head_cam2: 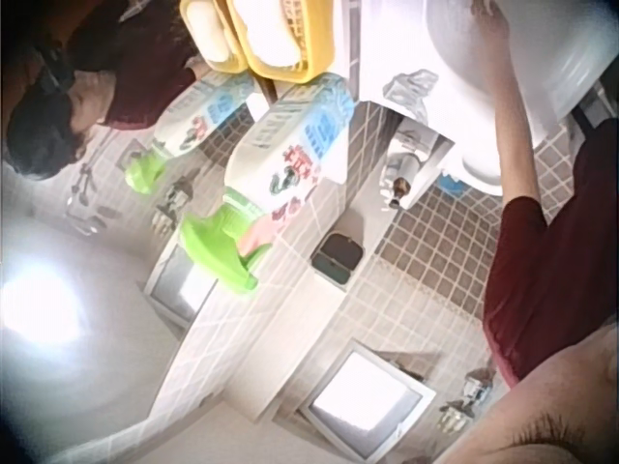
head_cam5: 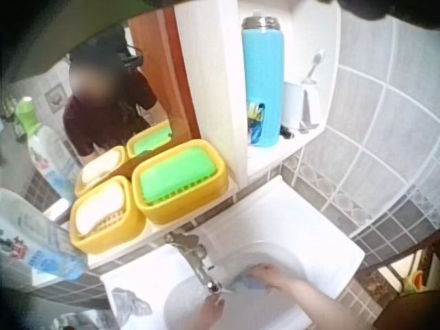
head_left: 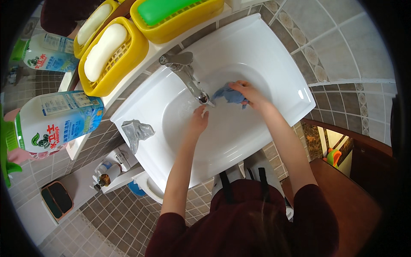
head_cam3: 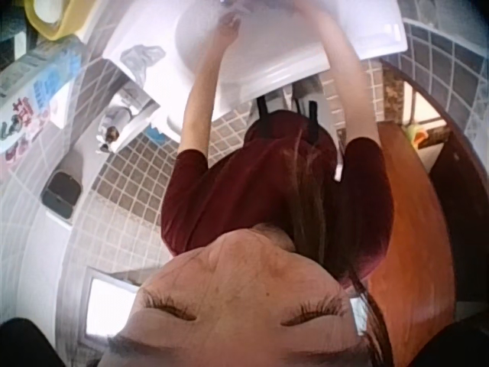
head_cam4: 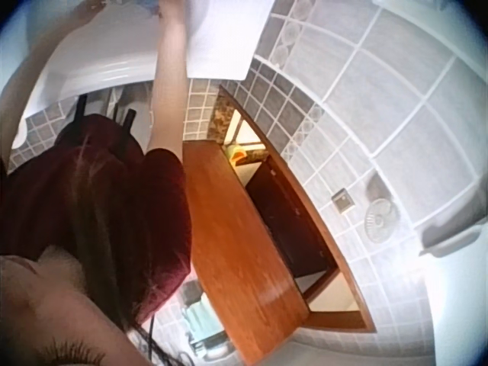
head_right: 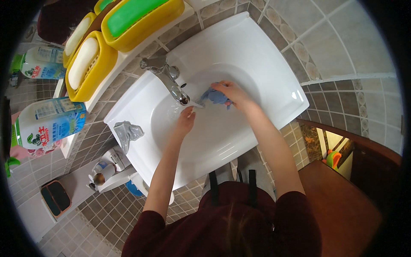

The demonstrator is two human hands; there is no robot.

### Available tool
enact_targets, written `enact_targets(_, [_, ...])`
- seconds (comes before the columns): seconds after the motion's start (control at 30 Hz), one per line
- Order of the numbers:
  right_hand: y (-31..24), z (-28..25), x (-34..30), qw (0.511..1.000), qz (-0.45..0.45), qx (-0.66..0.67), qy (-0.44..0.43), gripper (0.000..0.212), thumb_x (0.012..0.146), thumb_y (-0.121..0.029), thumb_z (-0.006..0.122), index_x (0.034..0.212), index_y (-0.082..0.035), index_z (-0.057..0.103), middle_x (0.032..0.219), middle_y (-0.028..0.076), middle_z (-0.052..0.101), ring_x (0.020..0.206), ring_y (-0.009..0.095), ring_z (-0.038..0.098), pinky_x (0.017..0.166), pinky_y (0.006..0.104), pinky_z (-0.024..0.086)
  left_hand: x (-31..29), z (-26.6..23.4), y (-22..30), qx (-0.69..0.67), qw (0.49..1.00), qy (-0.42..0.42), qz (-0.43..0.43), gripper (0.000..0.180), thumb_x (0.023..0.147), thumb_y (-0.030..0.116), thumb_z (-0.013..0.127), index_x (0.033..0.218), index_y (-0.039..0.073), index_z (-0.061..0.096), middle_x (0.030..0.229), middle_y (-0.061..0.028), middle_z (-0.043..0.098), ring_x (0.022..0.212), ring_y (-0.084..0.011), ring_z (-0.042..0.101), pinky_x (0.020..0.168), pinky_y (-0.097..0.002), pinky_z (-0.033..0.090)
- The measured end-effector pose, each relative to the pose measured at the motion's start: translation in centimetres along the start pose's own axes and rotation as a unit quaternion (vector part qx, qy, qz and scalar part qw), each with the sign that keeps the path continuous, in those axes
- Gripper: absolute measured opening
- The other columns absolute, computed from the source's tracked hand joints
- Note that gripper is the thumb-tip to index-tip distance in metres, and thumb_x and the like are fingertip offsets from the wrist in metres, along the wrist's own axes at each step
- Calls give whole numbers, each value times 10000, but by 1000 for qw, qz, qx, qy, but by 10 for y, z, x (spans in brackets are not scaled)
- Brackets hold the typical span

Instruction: The person cleans a bathroom sink and vanity area. They wipe the sink basin, faucet, and surrounding counter with a blue cloth, then kneel to wipe the cabinet doors and lower surfaces.

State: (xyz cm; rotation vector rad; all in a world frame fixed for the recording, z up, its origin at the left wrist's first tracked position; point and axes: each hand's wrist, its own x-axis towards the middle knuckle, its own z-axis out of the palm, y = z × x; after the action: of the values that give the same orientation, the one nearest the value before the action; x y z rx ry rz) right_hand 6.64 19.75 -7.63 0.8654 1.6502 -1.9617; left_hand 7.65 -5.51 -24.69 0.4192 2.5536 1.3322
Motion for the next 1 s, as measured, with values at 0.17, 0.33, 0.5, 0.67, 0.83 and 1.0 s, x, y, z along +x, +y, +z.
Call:
enact_targets(0.17, [-17,-29,-29,999,-18,0,47,328,859,-440,592,921,-117,588,716,-32,547,568,40,460,441,200,310,31,53,-10,285,948,-132,55,319,845,178,552,1136,62,494,1013,-201,579,915,-370,577,743,-466,485])
enact_targets(0.33, [-14,-42,-40,998,-40,10,39,304,886,-411,554,895,-108,570,732,-26,548,597,49,459,463,223,321,37,72,-34,211,968,-126,-41,376,829,175,565,1177,83,457,1004,-208,577,900,-377,578,711,-475,479])
enact_targets(0.5, [-1,-31,-34,998,-50,12,41,292,892,-372,551,978,-95,592,785,-2,573,631,79,510,492,225,390,39,78,7,104,989,-37,-100,357,821,132,551,1166,82,478,1125,-207,536,1082,-348,507,876,-443,410])
enact_targets(0.67, [3,7,-24,997,-75,-20,-1,283,893,-310,556,1022,-60,591,826,27,586,646,110,543,514,244,442,19,76,2,422,905,1,52,353,829,31,504,1180,54,472,1128,-203,550,1111,-325,507,934,-387,390])
enact_targets(0.83, [23,58,6,998,-56,23,-28,280,878,-259,575,1052,-39,586,823,40,583,663,112,551,512,263,455,17,27,24,160,973,-165,-34,447,781,18,574,1208,22,441,1159,-200,522,1100,-354,493,926,-418,390])
enact_targets(1.0, [68,82,46,981,-179,-65,-33,304,823,-224,632,1073,-56,590,853,63,606,726,126,578,536,282,481,7,-26,103,-116,991,50,44,516,720,59,667,1192,49,460,1126,-172,525,1058,-333,515,867,-410,414])
